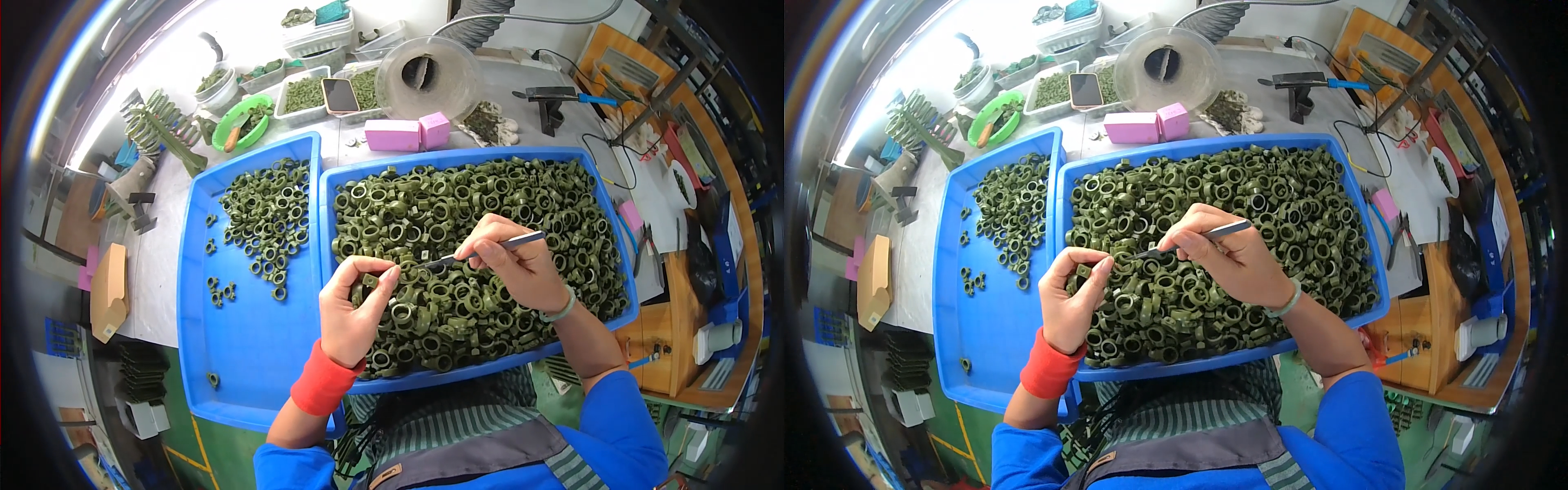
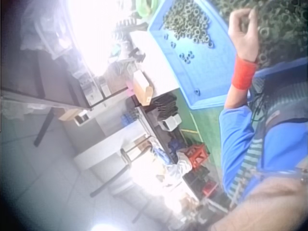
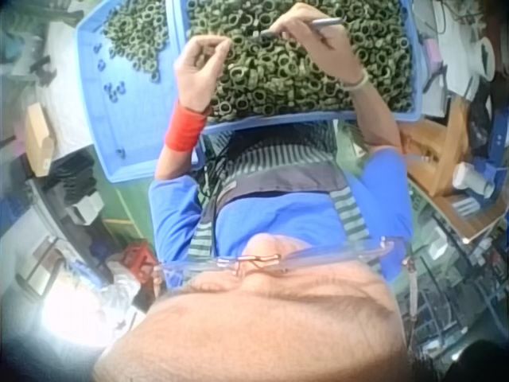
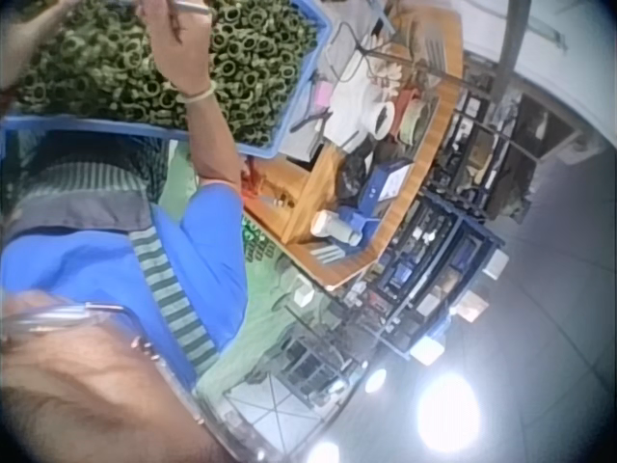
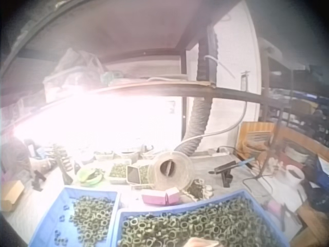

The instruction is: The person uses a small metal tool to trim or deburr green cylindrical parts. They pick each part from a large blue bin, manipulate it with the tool, and place the finished item into a smaller blue tray. The process is repeated continuously throughout the clip.

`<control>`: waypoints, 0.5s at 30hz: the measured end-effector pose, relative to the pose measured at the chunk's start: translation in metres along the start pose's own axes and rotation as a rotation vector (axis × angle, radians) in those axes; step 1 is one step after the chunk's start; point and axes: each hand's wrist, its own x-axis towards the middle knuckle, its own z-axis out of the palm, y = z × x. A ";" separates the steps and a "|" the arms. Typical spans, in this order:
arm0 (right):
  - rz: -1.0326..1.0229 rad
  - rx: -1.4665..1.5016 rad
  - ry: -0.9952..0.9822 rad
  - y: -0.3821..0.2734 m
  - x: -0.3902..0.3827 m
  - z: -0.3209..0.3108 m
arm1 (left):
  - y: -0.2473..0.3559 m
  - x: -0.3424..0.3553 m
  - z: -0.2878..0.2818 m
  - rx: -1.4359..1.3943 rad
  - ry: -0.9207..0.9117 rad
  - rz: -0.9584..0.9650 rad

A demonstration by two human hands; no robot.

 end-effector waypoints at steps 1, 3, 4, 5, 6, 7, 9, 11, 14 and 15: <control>-0.020 -0.035 -0.011 0.000 0.000 0.000 | 0.001 0.000 0.000 0.020 0.001 0.006; -0.025 -0.037 -0.017 0.000 0.000 0.002 | 0.000 -0.001 0.000 0.017 0.025 0.023; -0.007 -0.004 -0.010 -0.001 -0.002 0.004 | 0.000 -0.001 0.000 0.015 0.038 0.031; 0.010 0.028 -0.002 -0.002 -0.005 0.006 | -0.001 -0.001 0.000 -0.004 0.049 0.030; -0.041 -0.037 0.002 -0.002 -0.006 0.008 | -0.001 0.000 0.000 -0.023 0.060 0.029; -0.092 -0.102 0.006 -0.001 -0.007 0.010 | -0.002 0.000 0.000 -0.042 0.071 0.028; -0.248 -0.223 0.012 0.004 -0.006 0.014 | -0.002 0.000 0.001 -0.061 0.086 0.026; -0.348 -0.359 -0.024 -0.001 -0.004 0.019 | -0.002 0.000 0.001 -0.082 0.092 0.020; -0.460 -0.499 -0.034 -0.003 -0.007 0.029 | -0.004 -0.001 0.003 -0.118 0.093 0.009; -0.472 -0.479 -0.024 -0.003 -0.008 0.031 | -0.004 -0.001 0.004 -0.134 0.096 0.008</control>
